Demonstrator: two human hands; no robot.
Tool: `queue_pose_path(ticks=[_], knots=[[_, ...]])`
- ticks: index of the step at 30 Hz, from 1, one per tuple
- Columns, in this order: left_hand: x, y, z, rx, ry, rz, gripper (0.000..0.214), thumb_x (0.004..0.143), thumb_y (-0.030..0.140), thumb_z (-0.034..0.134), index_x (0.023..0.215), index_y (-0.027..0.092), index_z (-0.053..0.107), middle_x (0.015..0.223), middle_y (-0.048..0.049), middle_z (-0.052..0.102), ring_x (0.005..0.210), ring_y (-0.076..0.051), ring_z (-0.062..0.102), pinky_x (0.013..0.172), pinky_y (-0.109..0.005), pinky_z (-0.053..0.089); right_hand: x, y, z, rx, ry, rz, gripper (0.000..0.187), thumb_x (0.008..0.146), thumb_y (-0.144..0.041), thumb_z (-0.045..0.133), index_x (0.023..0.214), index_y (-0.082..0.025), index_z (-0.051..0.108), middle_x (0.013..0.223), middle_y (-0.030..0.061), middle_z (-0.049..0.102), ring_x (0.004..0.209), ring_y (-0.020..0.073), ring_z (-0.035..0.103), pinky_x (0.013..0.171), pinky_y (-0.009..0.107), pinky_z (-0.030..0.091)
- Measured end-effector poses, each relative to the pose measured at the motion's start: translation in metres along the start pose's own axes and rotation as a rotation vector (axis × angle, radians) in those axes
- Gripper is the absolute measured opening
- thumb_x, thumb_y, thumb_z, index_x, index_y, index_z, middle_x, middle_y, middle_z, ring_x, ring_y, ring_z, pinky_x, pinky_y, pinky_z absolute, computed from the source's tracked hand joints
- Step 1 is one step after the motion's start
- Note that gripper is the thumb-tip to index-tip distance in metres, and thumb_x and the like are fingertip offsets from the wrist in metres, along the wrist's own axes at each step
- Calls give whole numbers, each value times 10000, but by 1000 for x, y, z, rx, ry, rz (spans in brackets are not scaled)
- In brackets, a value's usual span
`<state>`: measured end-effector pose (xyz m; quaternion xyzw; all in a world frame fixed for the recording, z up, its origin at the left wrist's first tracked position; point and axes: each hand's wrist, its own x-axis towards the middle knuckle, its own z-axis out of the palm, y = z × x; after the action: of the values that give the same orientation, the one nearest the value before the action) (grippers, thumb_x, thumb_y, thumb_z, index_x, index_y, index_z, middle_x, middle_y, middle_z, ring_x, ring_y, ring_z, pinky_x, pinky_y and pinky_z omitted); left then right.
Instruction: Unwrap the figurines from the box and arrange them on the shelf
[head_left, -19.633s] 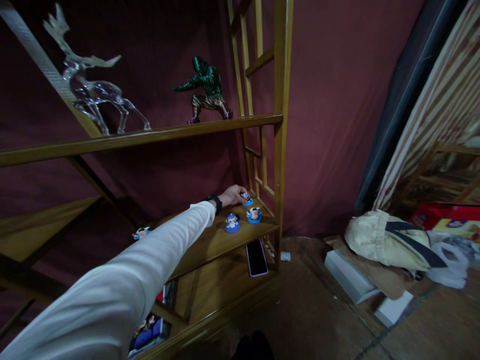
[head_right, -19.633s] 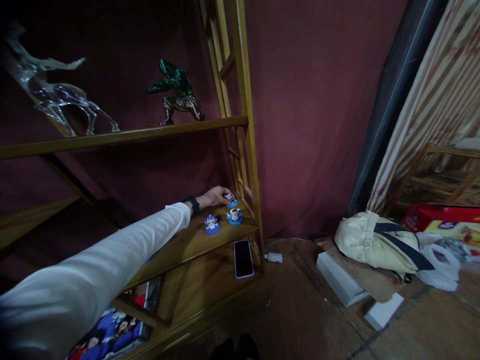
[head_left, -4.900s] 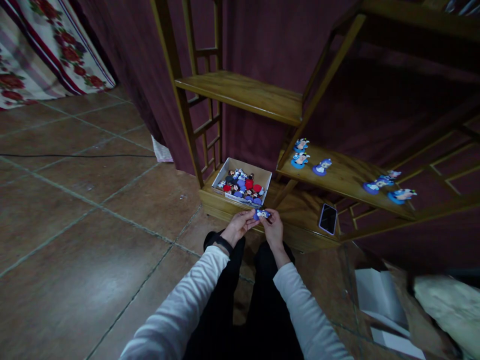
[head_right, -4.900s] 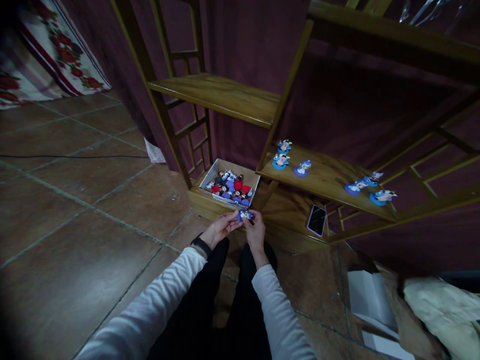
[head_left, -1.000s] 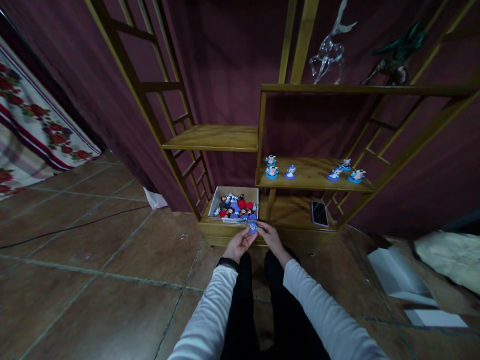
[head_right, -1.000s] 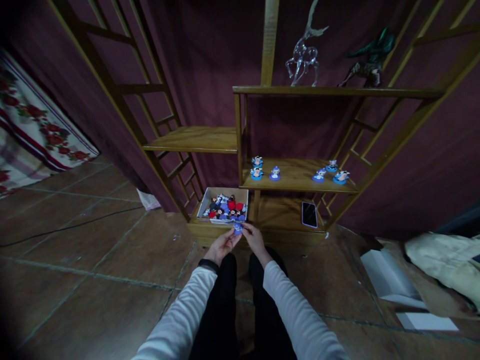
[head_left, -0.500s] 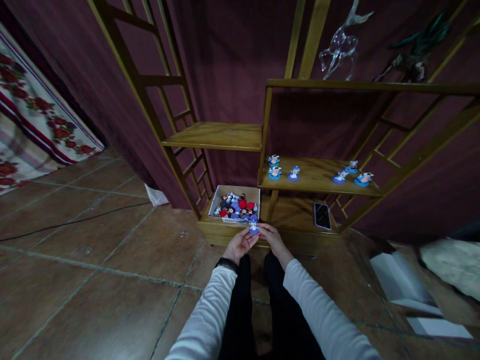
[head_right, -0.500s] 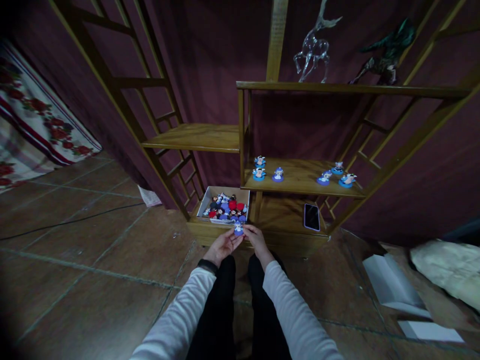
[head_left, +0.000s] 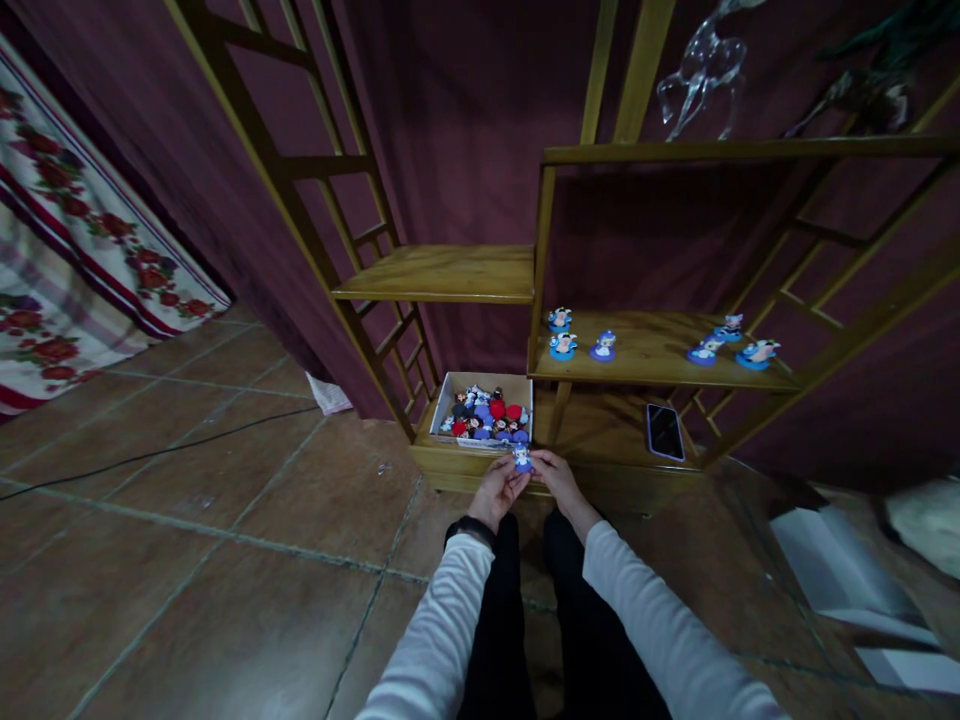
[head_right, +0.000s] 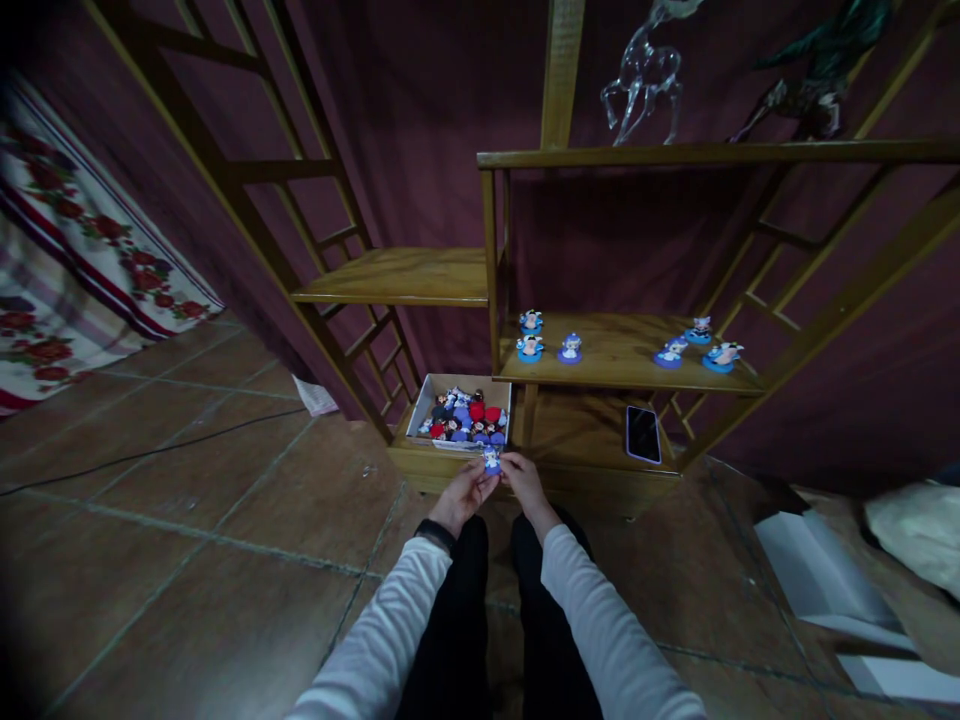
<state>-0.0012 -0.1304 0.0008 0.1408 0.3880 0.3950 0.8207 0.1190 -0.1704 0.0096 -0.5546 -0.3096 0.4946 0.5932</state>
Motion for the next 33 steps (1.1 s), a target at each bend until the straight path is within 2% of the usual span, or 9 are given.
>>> queue_pose_path(ticks=[5, 8, 13, 18, 24, 29, 33], knots=[[-11, -3, 5, 104, -4, 150, 97, 786, 176, 609, 871, 137, 581, 713, -49, 666, 590, -109, 643, 667, -260, 546, 1, 3, -1, -33, 12, 7, 311, 616, -433, 662, 808, -190, 640, 808, 20, 658, 695, 157, 625, 640, 294, 527], [-17, -4, 8, 166, -8, 192, 103, 758, 156, 640, 845, 118, 599, 738, -67, 672, 622, -120, 649, 686, -270, 544, -1, 4, -4, -34, -1, -3, 311, 615, -442, 662, 784, -184, 625, 774, 18, 652, 686, 158, 625, 631, 291, 525], [-23, -5, 10, 275, 53, 285, 107, 704, 109, 686, 773, 94, 605, 682, -58, 653, 582, -118, 635, 648, -264, 542, -4, 8, -7, -93, -48, -25, 274, 629, -421, 651, 753, -180, 614, 738, 7, 649, 641, 140, 617, 611, 271, 507], [-32, -3, 6, 300, 92, 322, 126, 684, 123, 706, 724, 97, 589, 633, -39, 633, 561, -120, 627, 645, -287, 548, -9, 9, -4, -153, -75, -23, 248, 646, -402, 630, 767, -186, 615, 689, -6, 635, 572, 121, 587, 549, 245, 477], [-46, -3, 1, 331, -55, 339, 290, 574, 124, 785, 813, 99, 622, 700, -47, 665, 663, -141, 651, 751, -322, 539, -18, 3, -3, -83, -109, -16, 279, 637, -426, 654, 778, -189, 614, 739, 5, 650, 623, 132, 603, 589, 255, 487], [-48, -2, 3, 358, -76, 337, 305, 551, 135, 796, 812, 89, 645, 702, -58, 679, 676, -153, 653, 781, -354, 529, -25, -5, -7, -23, -111, 20, 276, 592, -402, 703, 732, -178, 619, 699, 3, 642, 617, 129, 599, 617, 272, 492], [-46, -4, 5, 370, -87, 309, 338, 534, 125, 802, 841, 85, 666, 729, -65, 689, 677, -147, 649, 797, -352, 520, -30, -9, -13, -2, -116, 13, 307, 548, -380, 741, 745, -174, 629, 758, 19, 660, 678, 145, 614, 643, 280, 500]])
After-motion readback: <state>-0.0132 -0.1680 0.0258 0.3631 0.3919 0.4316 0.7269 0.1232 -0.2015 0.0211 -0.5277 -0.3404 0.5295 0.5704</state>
